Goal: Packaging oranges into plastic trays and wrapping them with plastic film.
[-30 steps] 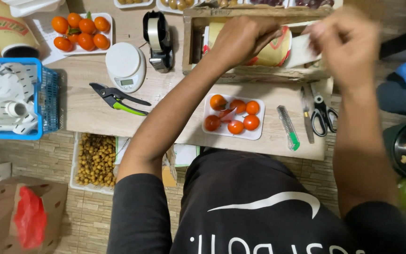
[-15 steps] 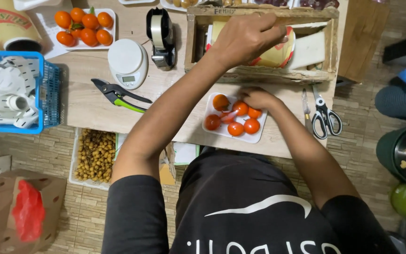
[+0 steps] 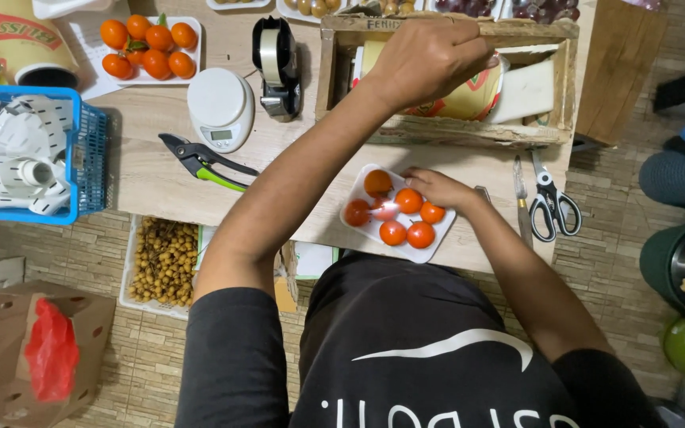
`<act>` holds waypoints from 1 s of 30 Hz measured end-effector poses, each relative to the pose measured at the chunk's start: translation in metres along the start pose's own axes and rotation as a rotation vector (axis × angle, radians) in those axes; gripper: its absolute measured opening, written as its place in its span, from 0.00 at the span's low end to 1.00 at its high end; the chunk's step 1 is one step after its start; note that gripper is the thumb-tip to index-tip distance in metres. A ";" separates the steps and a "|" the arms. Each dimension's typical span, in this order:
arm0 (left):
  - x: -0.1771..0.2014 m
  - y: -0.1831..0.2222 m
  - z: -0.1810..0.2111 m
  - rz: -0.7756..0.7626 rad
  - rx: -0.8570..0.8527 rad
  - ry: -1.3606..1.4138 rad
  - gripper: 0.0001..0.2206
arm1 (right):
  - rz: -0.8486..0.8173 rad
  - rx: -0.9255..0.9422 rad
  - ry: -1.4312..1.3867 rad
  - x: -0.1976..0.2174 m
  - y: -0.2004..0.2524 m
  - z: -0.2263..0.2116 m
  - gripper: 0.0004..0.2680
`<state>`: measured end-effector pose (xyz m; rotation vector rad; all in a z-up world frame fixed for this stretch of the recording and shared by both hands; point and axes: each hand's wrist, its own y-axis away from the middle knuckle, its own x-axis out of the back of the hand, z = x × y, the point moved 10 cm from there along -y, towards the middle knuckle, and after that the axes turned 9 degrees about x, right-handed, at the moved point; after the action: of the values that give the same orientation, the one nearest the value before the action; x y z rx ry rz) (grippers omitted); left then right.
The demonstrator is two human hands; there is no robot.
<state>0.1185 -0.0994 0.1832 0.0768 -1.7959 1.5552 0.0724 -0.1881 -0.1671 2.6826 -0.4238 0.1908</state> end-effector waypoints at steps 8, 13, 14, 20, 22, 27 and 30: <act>0.007 -0.006 -0.003 -0.039 0.029 0.105 0.11 | 0.193 0.008 -0.285 -0.005 0.029 0.013 0.14; 0.003 -0.008 -0.007 -0.088 0.066 0.142 0.11 | 0.413 -0.052 -0.639 0.000 0.071 -0.010 0.19; 0.003 -0.009 -0.007 -0.111 0.070 0.195 0.13 | 0.489 0.014 -0.679 0.007 0.079 -0.010 0.19; 0.005 -0.017 0.005 -0.141 0.061 0.274 0.11 | 0.791 0.093 -0.763 0.035 0.116 -0.057 0.16; 0.012 -0.022 0.013 -0.130 0.054 0.254 0.10 | 0.837 0.110 -0.790 0.041 0.120 -0.067 0.15; 0.044 -0.049 0.024 -0.071 0.037 0.188 0.12 | 1.031 0.083 -0.870 0.058 0.119 -0.029 0.07; 0.069 -0.068 0.032 -0.023 0.000 0.111 0.12 | 1.047 0.075 -0.954 0.055 0.114 -0.036 0.04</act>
<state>0.0868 -0.1171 0.2782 0.0109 -1.7026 1.5140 0.0856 -0.2862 -0.0807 2.1501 -2.0648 -0.8196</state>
